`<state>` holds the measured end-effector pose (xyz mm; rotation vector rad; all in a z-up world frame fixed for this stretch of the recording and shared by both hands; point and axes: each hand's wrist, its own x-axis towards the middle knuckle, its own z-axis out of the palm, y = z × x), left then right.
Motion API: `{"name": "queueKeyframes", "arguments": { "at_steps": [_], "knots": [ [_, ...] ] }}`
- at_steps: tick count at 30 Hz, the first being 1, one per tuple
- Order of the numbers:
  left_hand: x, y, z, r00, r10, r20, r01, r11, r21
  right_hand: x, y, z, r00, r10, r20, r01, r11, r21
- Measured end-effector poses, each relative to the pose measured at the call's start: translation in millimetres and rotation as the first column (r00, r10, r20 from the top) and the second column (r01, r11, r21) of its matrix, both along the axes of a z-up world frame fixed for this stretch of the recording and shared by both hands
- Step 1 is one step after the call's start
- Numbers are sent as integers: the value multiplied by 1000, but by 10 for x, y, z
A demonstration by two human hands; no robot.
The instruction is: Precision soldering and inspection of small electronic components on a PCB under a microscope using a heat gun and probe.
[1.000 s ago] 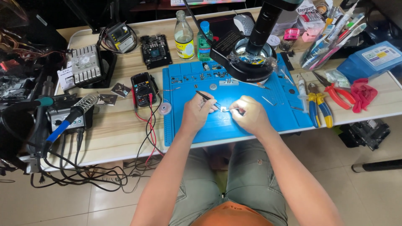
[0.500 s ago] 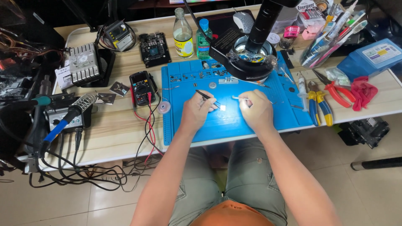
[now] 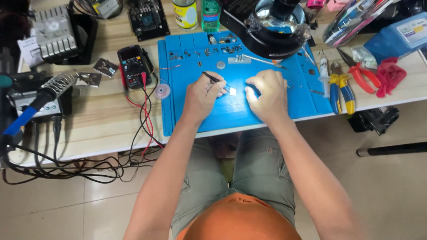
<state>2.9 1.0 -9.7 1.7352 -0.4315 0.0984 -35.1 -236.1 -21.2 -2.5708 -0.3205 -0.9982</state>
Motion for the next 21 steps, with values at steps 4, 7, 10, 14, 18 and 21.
{"name": "queueKeyframes", "arguments": {
  "at_steps": [4,7,10,14,18,21],
  "knots": [
    [0,15,-18,1000,-4,24,4,999,-35,23,41,10,993,112,-41,-113,993,-16],
    [8,17,-32,999,-6,32,7,999,-51,58,72,10,982,175,-64,-177,984,-21],
    [16,27,-46,999,-15,43,18,997,-70,92,122,11,976,195,-100,-196,981,1],
    [5,25,-35,998,-16,58,22,996,-88,127,141,-1,970,186,-154,-177,982,67],
    [20,26,-51,997,-20,74,27,995,-97,151,114,-23,967,179,-184,-169,983,68],
    [15,48,-21,995,25,95,-18,997,-70,110,180,35,970,171,-175,-162,985,63]
  ]
}}
